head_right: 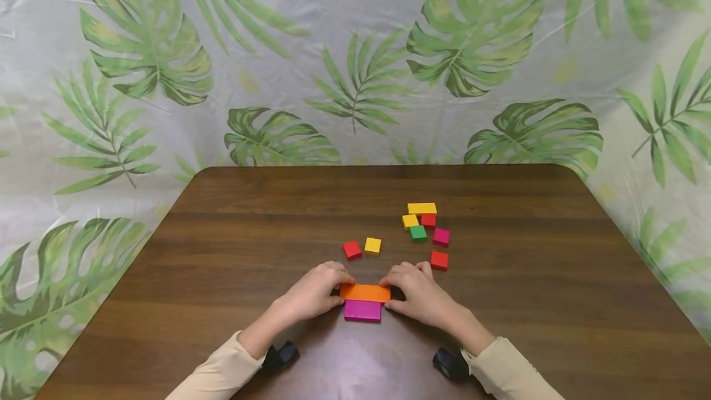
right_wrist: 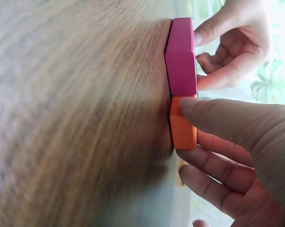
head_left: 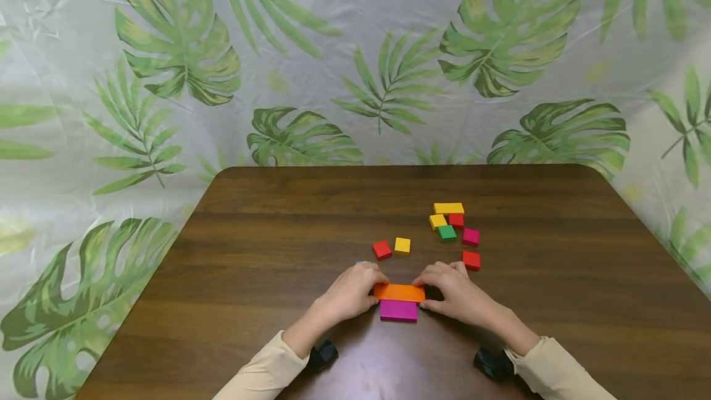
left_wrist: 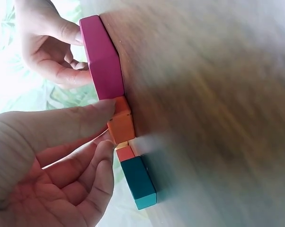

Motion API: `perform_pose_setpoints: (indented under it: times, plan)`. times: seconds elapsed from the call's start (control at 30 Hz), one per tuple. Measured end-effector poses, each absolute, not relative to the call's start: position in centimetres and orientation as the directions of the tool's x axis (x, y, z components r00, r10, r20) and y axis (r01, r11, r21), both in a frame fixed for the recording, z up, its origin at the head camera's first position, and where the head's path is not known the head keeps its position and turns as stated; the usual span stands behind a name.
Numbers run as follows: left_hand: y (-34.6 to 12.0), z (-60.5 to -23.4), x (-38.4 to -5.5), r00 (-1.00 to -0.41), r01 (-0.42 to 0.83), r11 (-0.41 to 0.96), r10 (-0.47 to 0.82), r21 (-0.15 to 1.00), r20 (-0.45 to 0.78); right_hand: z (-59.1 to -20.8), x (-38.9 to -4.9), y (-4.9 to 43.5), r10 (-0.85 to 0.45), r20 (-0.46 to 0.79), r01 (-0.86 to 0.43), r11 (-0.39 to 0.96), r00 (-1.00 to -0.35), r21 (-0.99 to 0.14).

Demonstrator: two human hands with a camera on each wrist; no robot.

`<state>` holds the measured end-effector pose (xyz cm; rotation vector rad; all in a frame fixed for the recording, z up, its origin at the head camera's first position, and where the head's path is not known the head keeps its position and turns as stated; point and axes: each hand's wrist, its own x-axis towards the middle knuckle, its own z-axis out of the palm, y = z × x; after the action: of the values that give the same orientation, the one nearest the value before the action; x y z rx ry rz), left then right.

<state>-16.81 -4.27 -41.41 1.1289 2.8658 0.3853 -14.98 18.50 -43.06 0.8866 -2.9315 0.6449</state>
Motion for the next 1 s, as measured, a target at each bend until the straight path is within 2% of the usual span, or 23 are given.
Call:
perform_pose_setpoints:
  times: [0.1, 0.2, 0.33, 0.47, 0.63, 0.77, 1.0]
  plan:
    - [-4.6, -41.7, -17.1, -0.728, 0.671, 0.697, 0.684, 0.252, 0.047, -43.4, -15.2, 18.4, -0.535, 0.112, -0.532, 0.749, -0.837, -0.395]
    - [-5.4, -41.5, -17.4, -0.729, 0.657, 0.684, 0.684, 0.318, 0.036, -43.6, -15.5, 18.2, -0.533, 0.098, -0.523, 0.75, -0.841, -0.405]
    - [-6.8, -40.9, -18.1, -0.765, 0.593, 0.687, 0.644, 0.421, 0.027, -44.0, -15.8, 18.2, -0.526, 0.091, -0.512, 0.749, -0.845, -0.421]
    - [-7.7, -41.0, -18.8, -0.8, 0.539, 0.702, 0.6, 0.465, 0.022, -44.5, -15.6, 18.5, -0.532, 0.073, -0.504, 0.738, -0.844, -0.448]
    - [-7.6, -42.5, -18.9, -0.827, 0.504, 0.734, 0.562, 0.454, 0.009, -44.8, -14.9, 19.2, -0.535, 0.075, -0.506, 0.732, -0.841, -0.457]
    - [-7.4, -42.3, -19.4, -0.843, 0.489, 0.759, 0.538, 0.429, 0.008, -44.1, -15.2, 19.4, -0.535, 0.105, -0.523, 0.733, -0.838, -0.435]
    - [-6.8, -41.5, -20.5, -0.817, 0.531, 0.756, 0.577, 0.382, -0.006, -43.5, -15.8, 19.5, -0.541, 0.145, -0.546, 0.72, -0.828, -0.429]
